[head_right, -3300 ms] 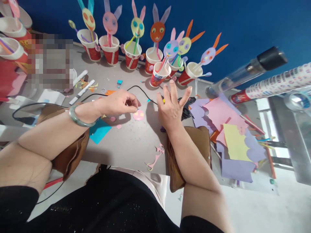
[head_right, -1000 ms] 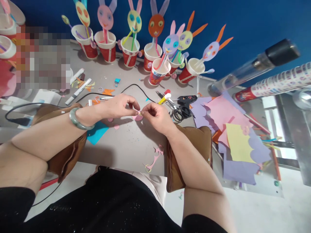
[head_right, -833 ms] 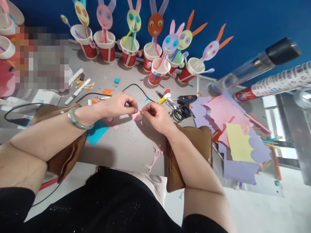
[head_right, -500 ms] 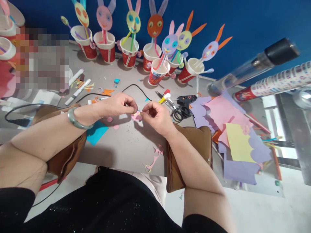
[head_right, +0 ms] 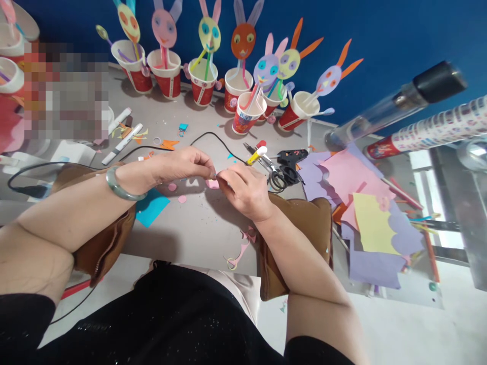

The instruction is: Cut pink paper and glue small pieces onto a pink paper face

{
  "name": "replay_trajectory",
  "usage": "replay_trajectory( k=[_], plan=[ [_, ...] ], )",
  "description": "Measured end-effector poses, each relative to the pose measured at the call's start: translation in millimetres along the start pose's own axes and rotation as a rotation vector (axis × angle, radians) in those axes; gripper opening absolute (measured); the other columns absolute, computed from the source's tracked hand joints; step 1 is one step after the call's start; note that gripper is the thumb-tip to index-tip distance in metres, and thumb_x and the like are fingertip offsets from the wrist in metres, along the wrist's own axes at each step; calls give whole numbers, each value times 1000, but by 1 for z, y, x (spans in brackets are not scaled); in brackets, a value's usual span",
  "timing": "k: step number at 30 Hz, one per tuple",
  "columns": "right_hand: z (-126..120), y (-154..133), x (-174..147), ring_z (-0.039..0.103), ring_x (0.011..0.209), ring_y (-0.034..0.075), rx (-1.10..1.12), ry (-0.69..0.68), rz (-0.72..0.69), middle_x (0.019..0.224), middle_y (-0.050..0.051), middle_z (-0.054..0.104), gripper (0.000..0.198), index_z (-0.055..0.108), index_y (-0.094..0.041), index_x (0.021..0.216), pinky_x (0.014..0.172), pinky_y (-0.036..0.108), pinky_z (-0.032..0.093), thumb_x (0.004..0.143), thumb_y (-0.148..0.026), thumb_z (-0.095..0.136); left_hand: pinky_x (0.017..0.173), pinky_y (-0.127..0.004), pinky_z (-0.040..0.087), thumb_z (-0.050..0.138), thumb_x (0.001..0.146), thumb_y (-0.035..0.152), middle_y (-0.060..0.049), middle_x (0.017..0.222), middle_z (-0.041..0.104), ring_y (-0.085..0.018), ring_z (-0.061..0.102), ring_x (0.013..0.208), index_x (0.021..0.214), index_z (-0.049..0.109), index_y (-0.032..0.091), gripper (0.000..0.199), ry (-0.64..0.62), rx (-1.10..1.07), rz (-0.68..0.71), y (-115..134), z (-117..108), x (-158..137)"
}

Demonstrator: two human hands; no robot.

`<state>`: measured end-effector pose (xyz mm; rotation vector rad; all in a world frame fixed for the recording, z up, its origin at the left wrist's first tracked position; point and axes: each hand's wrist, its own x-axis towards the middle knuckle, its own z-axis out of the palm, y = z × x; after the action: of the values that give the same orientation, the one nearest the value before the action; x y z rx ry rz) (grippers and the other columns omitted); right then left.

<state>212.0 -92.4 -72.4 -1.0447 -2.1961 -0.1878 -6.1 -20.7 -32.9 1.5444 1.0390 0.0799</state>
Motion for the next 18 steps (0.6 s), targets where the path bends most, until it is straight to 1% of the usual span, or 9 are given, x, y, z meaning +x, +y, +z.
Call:
replay_trajectory(
  k=[2, 4, 7, 10, 12, 15, 18],
  plan=[
    [-1, -1, 1, 58, 68, 15, -22, -22, -2, 80, 3, 68, 16, 69, -23, 86, 65, 29, 48, 99, -19, 61, 38, -26, 21, 74, 75, 38, 1, 69, 60, -10, 43, 48, 83, 76, 27, 14, -14, -13, -33, 1, 0, -1],
    [-2, -2, 2, 59, 68, 15, 0, -42, 19, 79, 3, 68, 18, 70, -23, 85, 65, 30, 48, 99, -19, 61, 38, -26, 22, 74, 76, 37, 1, 70, 62, -10, 45, 49, 82, 76, 26, 13, -14, -21, -18, 0, 0, -1],
    [-2, -4, 3, 56, 64, 14, 115, -36, 93, 78, 3, 68, 17, 69, -22, 84, 64, 30, 48, 99, -21, 61, 43, -26, 31, 76, 75, 32, 1, 66, 62, -11, 50, 51, 81, 75, 23, 10, -2, -36, 58, -2, 0, 2],
    [-2, -5, 4, 53, 59, 13, 267, -39, 271, 73, 1, 65, 18, 68, -22, 82, 60, 30, 46, 98, -28, 64, 52, -25, 42, 80, 70, 24, 1, 69, 67, -12, 59, 59, 82, 72, 21, 14, 13, -36, 179, -4, 2, 7],
    [-3, -6, 7, 51, 58, 13, 350, -85, 424, 70, 0, 63, 19, 67, -22, 79, 59, 30, 45, 94, -32, 66, 59, -24, 47, 79, 68, 20, 0, 74, 70, -12, 62, 66, 84, 71, 19, 17, 45, -12, 254, -3, 4, 9],
    [-6, -8, 11, 50, 58, 13, 442, -170, 620, 68, -1, 63, 16, 65, -22, 75, 58, 29, 44, 87, -32, 69, 65, -23, 48, 75, 70, 20, -1, 77, 72, -12, 64, 71, 84, 71, 17, 15, 107, 59, 327, -2, 7, 10],
    [-8, -10, 14, 47, 55, 12, 516, -224, 742, 64, -1, 63, 14, 64, -22, 75, 56, 29, 41, 83, -31, 69, 63, -23, 46, 69, 74, 23, 0, 74, 72, -11, 61, 68, 81, 71, 17, 10, 155, 121, 362, -3, 10, 9]
  ],
)
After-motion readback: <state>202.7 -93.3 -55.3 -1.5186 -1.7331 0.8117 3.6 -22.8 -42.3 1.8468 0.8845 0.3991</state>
